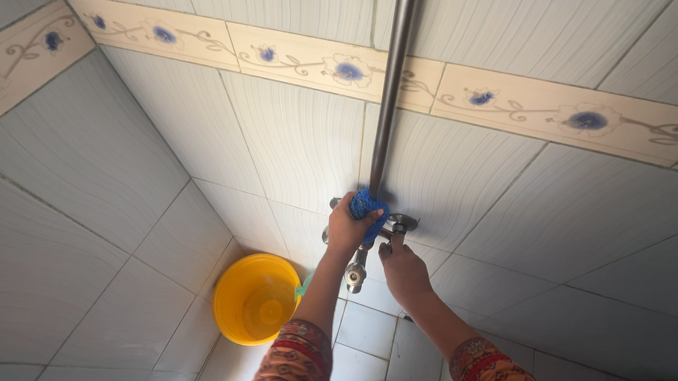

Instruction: The person cleans a shower area using a blue scrubber and a green plastic jug. They repeatedly pour water from the jug onto the shower fixtures and scrub the metal pipe and wall tiles. The person also wipes the floor tiles near the yellow bucket.

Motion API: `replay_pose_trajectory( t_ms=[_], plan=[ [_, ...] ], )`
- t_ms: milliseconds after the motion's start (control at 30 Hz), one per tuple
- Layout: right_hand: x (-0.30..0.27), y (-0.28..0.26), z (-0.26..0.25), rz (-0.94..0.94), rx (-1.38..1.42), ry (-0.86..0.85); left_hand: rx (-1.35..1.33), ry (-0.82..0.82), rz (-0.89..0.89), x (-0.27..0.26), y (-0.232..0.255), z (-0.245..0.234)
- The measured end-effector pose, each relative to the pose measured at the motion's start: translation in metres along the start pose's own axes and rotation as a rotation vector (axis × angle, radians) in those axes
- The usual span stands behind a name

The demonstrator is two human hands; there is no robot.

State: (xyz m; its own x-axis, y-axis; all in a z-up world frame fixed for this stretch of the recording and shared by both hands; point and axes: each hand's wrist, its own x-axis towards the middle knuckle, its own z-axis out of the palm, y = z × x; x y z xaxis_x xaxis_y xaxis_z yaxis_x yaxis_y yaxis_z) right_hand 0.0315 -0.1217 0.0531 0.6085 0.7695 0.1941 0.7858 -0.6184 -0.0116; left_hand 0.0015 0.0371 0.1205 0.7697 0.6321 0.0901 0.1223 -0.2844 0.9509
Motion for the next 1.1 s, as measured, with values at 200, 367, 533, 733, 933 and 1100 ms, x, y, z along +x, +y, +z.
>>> replay_pose_trajectory(
  t_ms=[200,367,533,733,933,1100],
  plan=[
    [0.005,0.0,-0.002,0.007,-0.022,-0.053,-0.03,0.014,0.125,0.011,0.059,-0.023],
    [-0.003,0.001,-0.002,-0.023,-0.021,-0.024,-0.138,-0.014,0.094,0.012,0.062,-0.022],
    [-0.004,0.002,0.001,-0.042,-0.012,0.028,-0.075,-0.015,0.049,-0.003,0.009,-0.007],
    [-0.005,0.005,0.002,-0.056,-0.023,0.007,0.066,-0.054,0.1,0.007,0.025,-0.019],
    [-0.001,0.005,0.001,-0.064,-0.023,-0.005,-0.174,-0.039,0.228,0.03,0.098,-0.037],
    [-0.002,0.005,0.0,-0.08,-0.022,0.006,-0.209,-0.041,0.141,0.014,0.073,-0.028]
  ],
)
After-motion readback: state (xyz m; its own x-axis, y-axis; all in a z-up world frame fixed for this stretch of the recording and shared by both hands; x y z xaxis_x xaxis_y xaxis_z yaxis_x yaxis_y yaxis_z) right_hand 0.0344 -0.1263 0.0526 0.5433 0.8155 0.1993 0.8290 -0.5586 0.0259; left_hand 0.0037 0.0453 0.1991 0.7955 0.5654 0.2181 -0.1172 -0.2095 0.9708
